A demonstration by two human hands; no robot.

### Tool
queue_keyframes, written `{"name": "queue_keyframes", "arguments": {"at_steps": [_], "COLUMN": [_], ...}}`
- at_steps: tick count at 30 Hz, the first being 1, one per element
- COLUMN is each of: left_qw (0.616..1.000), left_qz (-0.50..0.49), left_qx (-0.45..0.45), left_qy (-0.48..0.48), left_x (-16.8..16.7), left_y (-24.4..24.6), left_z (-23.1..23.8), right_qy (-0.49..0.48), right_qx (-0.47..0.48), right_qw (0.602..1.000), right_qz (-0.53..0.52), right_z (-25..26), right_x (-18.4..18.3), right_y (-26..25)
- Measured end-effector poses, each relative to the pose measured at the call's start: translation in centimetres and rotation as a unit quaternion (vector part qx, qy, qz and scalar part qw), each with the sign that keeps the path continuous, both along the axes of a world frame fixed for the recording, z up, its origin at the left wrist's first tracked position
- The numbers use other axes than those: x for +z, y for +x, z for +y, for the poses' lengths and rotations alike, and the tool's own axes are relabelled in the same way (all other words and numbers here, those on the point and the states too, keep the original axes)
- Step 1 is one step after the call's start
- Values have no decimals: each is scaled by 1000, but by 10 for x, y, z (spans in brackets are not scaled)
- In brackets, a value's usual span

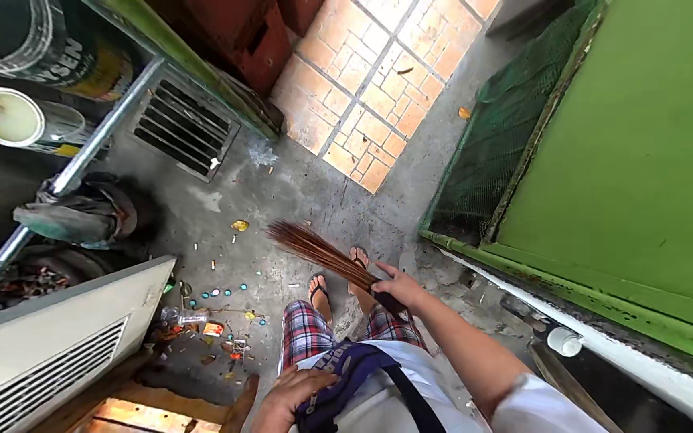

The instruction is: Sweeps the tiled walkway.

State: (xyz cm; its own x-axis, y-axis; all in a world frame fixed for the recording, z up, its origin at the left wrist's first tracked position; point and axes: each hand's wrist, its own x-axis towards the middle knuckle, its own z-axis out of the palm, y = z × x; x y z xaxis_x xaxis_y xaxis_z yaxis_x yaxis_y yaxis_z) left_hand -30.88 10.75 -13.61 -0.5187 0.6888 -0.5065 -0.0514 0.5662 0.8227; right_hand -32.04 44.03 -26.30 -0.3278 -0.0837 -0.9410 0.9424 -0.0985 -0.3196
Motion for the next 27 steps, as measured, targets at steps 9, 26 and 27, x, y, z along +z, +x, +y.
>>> {"name": "queue_keyframes", "arguments": {"at_steps": [9, 26, 27], "left_qw": [1000, 999, 999], "left_qz": [23, -11, -13], "left_qx": [6, 2, 2], "left_qy": [13, 45, 44], "left_x": [-22, -12, -13], "left_y": [-40, -164, -167], "left_z": [-4, 10, 13], "right_qy": [217, 120, 159], "right_qx": [-233, -53, -69], "right_qw": [948, 991, 984], "right_qz": [10, 32, 33], "right_z": [111, 59, 87], "right_x": [-52, 44, 42], "right_y": [-108, -146, -158]}}
